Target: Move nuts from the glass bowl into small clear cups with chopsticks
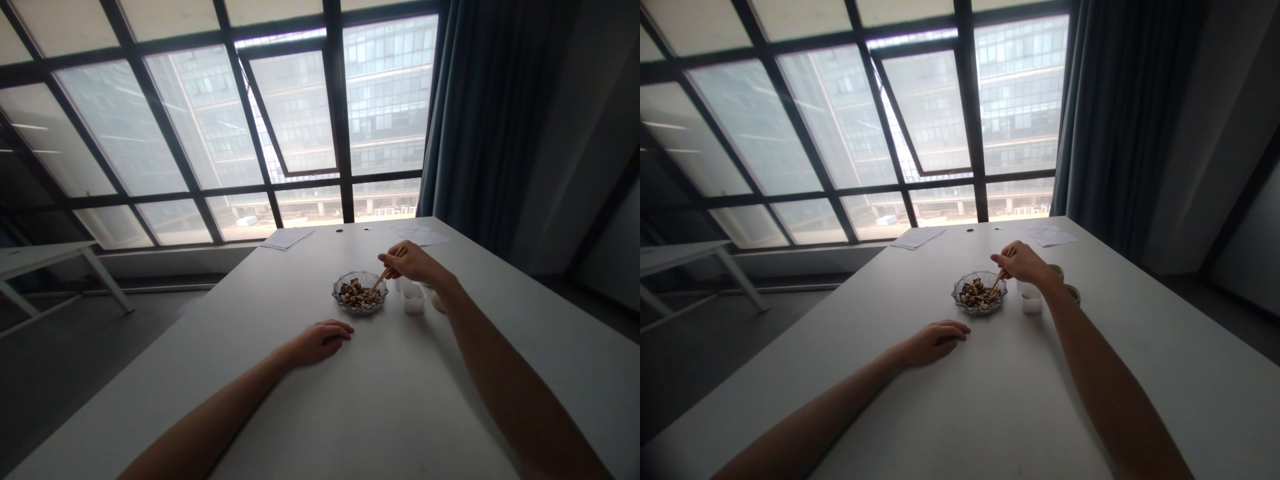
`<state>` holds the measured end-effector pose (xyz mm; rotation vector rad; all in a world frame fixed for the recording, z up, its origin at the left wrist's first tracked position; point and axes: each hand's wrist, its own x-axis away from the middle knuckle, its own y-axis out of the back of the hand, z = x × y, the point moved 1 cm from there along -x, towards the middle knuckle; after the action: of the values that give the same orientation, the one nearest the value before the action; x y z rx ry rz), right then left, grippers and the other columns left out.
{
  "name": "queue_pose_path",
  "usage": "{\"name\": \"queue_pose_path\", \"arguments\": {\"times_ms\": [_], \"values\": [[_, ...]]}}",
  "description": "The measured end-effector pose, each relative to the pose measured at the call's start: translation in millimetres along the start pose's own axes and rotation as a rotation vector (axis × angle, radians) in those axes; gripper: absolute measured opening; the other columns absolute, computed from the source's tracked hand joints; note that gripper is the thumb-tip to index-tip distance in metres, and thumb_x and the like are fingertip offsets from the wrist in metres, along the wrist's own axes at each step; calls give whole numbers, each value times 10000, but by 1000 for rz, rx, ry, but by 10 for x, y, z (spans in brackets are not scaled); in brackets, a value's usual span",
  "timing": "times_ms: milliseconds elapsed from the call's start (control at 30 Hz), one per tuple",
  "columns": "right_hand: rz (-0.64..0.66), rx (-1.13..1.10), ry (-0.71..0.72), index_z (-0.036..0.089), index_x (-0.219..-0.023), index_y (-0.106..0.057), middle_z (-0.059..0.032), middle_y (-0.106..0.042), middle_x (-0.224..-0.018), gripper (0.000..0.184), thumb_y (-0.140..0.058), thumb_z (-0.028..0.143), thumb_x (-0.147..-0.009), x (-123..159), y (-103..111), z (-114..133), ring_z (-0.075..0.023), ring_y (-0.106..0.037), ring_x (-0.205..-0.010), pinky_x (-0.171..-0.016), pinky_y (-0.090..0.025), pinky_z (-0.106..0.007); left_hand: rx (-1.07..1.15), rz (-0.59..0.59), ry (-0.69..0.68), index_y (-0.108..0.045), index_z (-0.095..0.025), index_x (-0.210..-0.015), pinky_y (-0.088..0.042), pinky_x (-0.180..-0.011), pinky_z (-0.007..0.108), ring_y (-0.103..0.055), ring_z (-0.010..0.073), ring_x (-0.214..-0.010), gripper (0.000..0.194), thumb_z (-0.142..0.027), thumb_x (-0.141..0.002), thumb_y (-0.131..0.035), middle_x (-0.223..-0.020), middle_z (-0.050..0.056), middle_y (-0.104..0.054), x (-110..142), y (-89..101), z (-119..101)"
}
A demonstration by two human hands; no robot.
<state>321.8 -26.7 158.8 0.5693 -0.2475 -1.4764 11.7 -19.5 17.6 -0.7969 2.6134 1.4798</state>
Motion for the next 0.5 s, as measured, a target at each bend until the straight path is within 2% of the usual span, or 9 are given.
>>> {"name": "queue_pose_path", "arguments": {"times_ms": [300,500], "values": [[75,30,-87,108,-732,-692,-161,-779,-756,448,-691,501,-948,-41,-142,-2,-218,-776,-678,-589,-612,-247,-4,0,0,-709,-230,-1257,-498,-1115,348,-646,230,-1253,283,-281,-1024,-557,-1364,100,-685,-27,3,-53],[25,75,-82,118,-703,-682,-155,-779,-747,470,-606,462,-1014,-29,-136,2,-208,-768,-643,-576,-603,-242,-9,-3,7,-717,-229,-1241,-498,-1114,354,-649,231,-1249,273,-288,-1019,-570,-1357,99,-691,-22,11,-64]]}}
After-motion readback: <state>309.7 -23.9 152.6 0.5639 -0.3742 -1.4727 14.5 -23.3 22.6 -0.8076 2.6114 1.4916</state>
